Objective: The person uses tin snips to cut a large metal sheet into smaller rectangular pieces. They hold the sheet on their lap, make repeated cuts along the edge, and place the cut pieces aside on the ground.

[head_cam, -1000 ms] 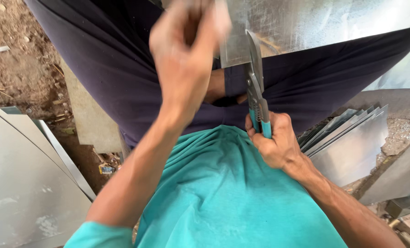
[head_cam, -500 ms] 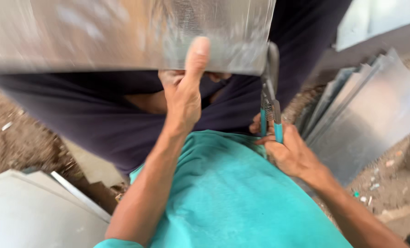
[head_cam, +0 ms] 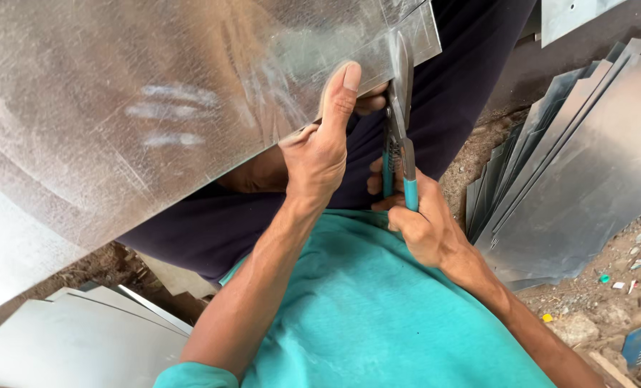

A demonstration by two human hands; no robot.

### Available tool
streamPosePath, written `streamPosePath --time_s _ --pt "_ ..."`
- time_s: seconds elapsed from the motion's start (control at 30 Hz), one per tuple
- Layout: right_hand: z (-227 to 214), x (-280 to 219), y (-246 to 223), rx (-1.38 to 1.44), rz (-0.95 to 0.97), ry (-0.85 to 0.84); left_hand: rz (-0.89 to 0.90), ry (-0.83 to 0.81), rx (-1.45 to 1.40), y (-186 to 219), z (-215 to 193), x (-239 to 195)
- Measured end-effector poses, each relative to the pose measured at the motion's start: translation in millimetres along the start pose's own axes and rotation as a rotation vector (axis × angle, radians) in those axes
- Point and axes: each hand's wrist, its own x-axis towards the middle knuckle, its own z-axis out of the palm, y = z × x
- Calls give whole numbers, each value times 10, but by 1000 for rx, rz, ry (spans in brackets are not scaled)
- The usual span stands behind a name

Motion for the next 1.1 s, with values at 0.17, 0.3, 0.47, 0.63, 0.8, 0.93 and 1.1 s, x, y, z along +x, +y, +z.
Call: streamPosePath --time_s 0.17,0.3,0.47,0.63,0.8,0.93,1.1 --pt "-11 71 116 -42 -3 48 49 62 56 -104 -26 12" --pt "91 163 246 -85 -87 142 -66 89 88 -20 -15 27" --pt "-324 168 269 -781 -241 302 82 102 -152 539 59 -65" --pt "-690 139 379 -875 -347 224 17 477 -317 536 346 -117" --pt "-346 7 640 -423 -313 205 206 237 -265 118 392 12" --pt "-118 -9 752 -119 -272 201 228 47 -132 93 12 -78" --pt "-145 172 594 38 -309 105 202 -72 67 288 -89 -121"
